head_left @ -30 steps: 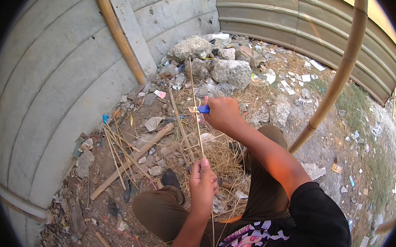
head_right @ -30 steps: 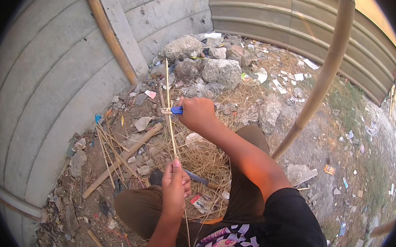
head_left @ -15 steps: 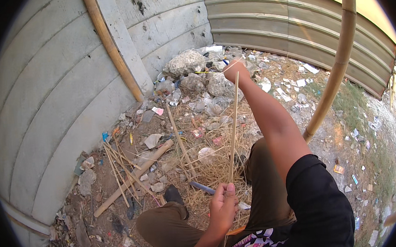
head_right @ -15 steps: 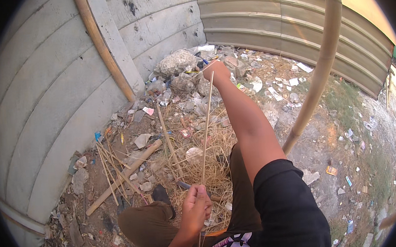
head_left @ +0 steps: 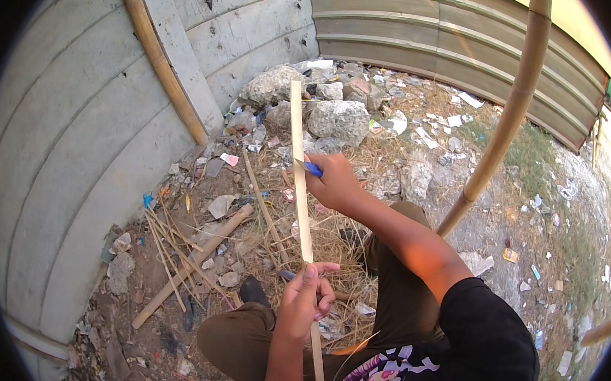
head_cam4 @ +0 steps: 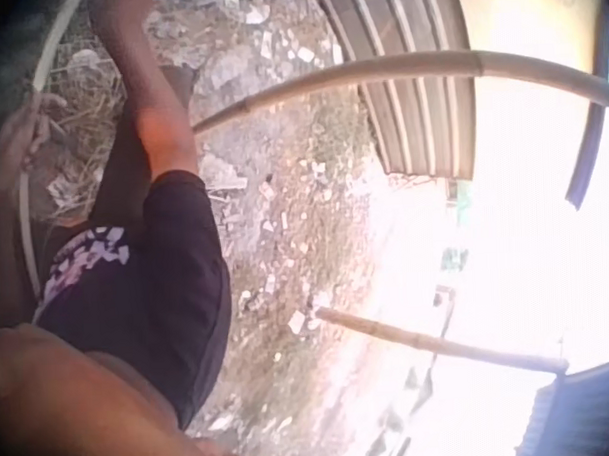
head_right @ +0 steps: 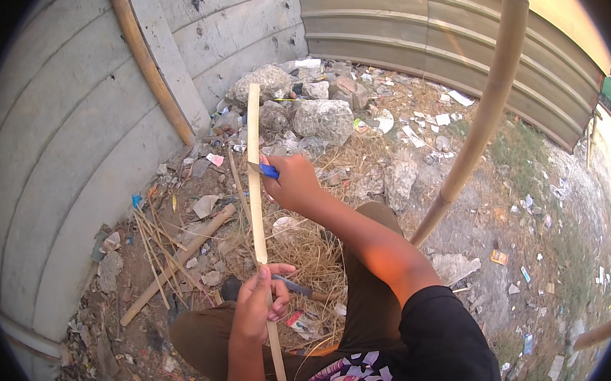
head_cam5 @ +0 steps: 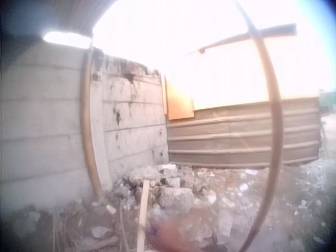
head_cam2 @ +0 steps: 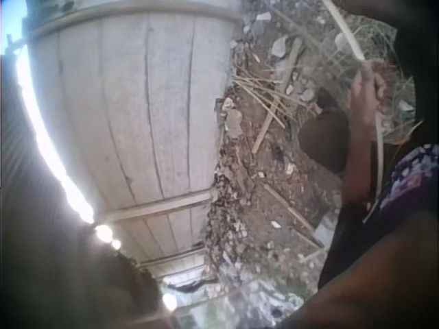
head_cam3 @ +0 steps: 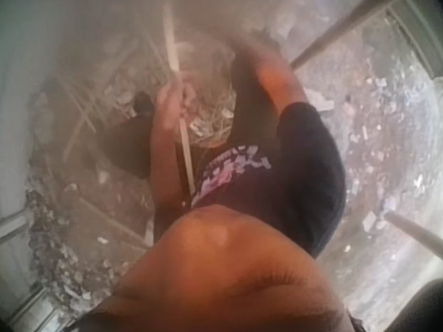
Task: The person sits on the ground and uses a blue utility knife to shave and split a long bamboo stick. They hold the stick with one hand and carefully scrape along its length to remove thin strips. Later, they use a larger knife to further split the bamboo.
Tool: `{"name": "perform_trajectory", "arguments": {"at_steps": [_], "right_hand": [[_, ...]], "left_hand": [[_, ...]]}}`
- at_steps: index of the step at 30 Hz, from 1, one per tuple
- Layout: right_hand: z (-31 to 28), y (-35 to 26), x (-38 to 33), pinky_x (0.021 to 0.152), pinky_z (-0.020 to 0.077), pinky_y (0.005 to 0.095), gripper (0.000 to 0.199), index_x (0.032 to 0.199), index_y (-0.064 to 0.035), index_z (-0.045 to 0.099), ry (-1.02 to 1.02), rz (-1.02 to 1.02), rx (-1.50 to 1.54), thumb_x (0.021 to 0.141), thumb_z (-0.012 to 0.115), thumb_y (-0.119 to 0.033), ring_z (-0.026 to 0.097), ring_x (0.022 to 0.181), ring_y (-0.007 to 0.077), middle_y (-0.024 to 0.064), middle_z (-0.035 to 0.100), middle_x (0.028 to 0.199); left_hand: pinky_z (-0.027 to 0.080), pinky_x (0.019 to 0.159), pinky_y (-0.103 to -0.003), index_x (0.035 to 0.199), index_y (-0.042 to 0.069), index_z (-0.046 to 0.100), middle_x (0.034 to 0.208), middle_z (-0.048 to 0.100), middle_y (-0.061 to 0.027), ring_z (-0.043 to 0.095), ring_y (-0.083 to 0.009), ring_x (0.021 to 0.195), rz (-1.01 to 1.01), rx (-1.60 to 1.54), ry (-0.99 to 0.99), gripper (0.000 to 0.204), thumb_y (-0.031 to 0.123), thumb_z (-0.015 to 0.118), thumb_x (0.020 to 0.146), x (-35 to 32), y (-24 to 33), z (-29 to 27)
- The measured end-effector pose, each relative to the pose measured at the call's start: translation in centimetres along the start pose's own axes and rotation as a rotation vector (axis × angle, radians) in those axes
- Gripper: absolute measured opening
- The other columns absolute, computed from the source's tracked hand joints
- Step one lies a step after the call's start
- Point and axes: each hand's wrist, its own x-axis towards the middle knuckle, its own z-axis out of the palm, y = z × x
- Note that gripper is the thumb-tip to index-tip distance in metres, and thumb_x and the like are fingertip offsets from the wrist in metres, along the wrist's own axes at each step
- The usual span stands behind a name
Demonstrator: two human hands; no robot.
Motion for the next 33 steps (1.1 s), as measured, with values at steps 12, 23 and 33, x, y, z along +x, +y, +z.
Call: {"name": "perform_trajectory", "arguments": {"at_steps": [12,23,33], "right_hand": [[0.5,-0.1,-4.0,0.053,0.0445,0.047,0.02,0.077,-0.0047,0.061,-0.059,-0.121,0.14,0.092,0.061,-0.018,0.058,0.056,0.0407,0.0179,0.057,0.062],[0.4,-0.3,-4.1,0.054,0.0448,0.0469,0.019,0.078,-0.0045,0.062,-0.101,-0.099,0.14,0.09,0.062,-0.019,0.058,0.057,0.0408,0.0184,0.058,0.061],[0.8,-3.4,-6.2,0.05,0.0448,0.0452,0.013,0.078,-0.0072,0.061,-0.169,-0.301,0.049,0.088,0.061,-0.015,0.058,0.053,0.037,0.0135,0.056,0.06]], "left_hand": [[0.047,0.041,-0.024,0.122,0.001,0.049,0.089,0.068,-0.0185,0.06,-0.0149,0.053,0.216,-0.218,0.329,0.04,0.037,0.037,0.11,0.1,-0.8,1.6],[0.045,0.039,-0.022,0.104,-0.005,0.061,0.081,0.071,-0.0123,0.063,-0.0113,0.051,0.242,0.088,0.392,0.031,0.026,0.063,0.101,-0.3,-0.6,2.0],[0.036,0.036,-0.02,0.103,-0.002,0.065,0.07,0.061,-0.0031,0.048,-0.0052,0.043,0.293,0.103,0.407,0.026,0.024,0.063,0.102,-0.6,0.2,0.8]]}}
